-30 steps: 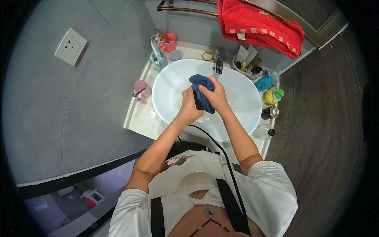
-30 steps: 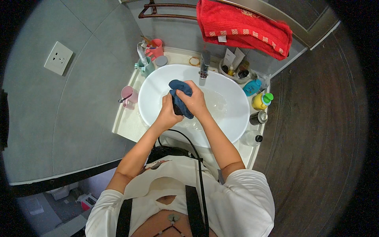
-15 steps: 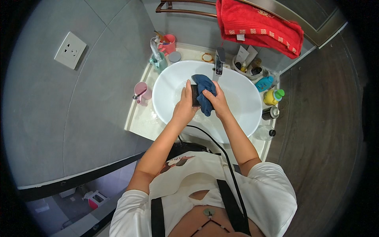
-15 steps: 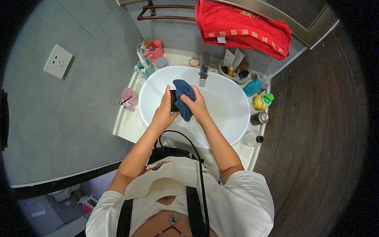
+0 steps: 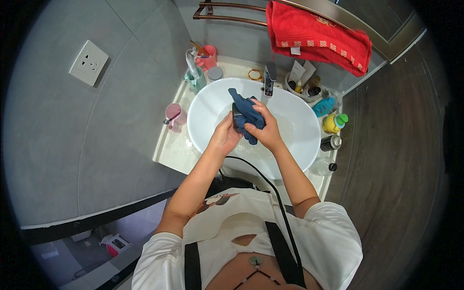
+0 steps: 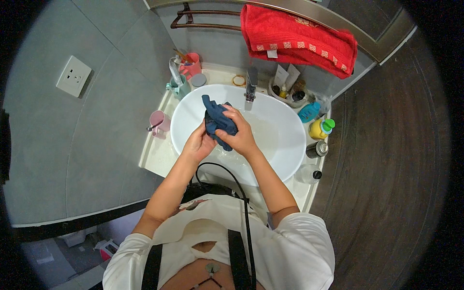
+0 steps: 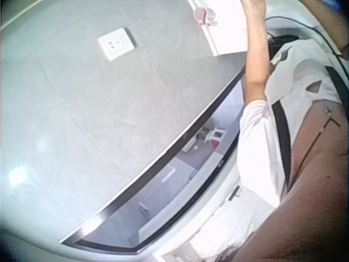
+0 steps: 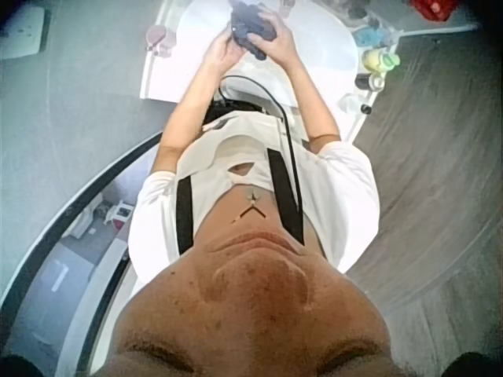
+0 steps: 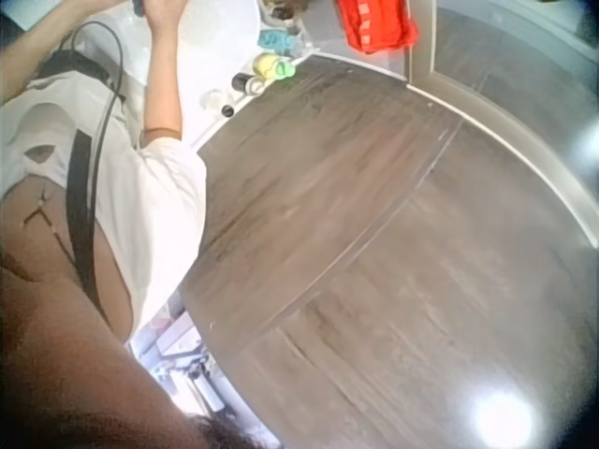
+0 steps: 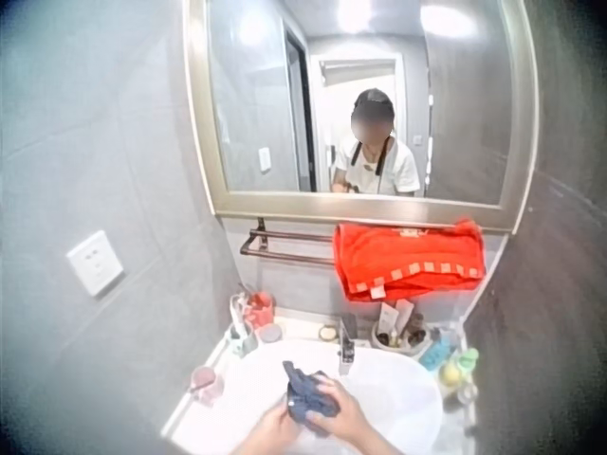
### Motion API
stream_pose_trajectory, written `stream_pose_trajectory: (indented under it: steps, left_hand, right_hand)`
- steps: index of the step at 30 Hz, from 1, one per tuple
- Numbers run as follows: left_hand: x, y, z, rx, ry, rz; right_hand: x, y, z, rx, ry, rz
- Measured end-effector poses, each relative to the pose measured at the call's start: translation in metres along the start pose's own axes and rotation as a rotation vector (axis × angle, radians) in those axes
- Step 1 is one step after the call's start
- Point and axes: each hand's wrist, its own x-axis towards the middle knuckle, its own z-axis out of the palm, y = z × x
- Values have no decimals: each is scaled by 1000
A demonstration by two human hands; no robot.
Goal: The person wipes several bottles and containers with a cloth after rinsing them in a sink.
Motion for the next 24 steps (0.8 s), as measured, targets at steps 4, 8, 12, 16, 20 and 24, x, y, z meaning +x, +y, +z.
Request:
stream_pose_trajectory:
  steps: [4,8,12,16,20,24]
  left_hand:
    - [-3,2,6,-120,-21,-82]
    - [-9,5,13,-45,1,-47]
    - [-6,7,13,211,39,112]
    - [-12,7,18,258,28,70]
    - [-13,5,18,330,-2,76]
    - [-11,1,12,425,-17,99]
  right_hand:
    - [4,-3,0,-195,-70,-167]
    - [7,-10,-1,-246,-111,-175]
    - [7,-12,-2,-257,-79,-161]
    - [6,-13,-3,-290,-6,-139]
    - [9,-6,-5,-150,116,6]
    - [17,-13,-10,-87,163,259]
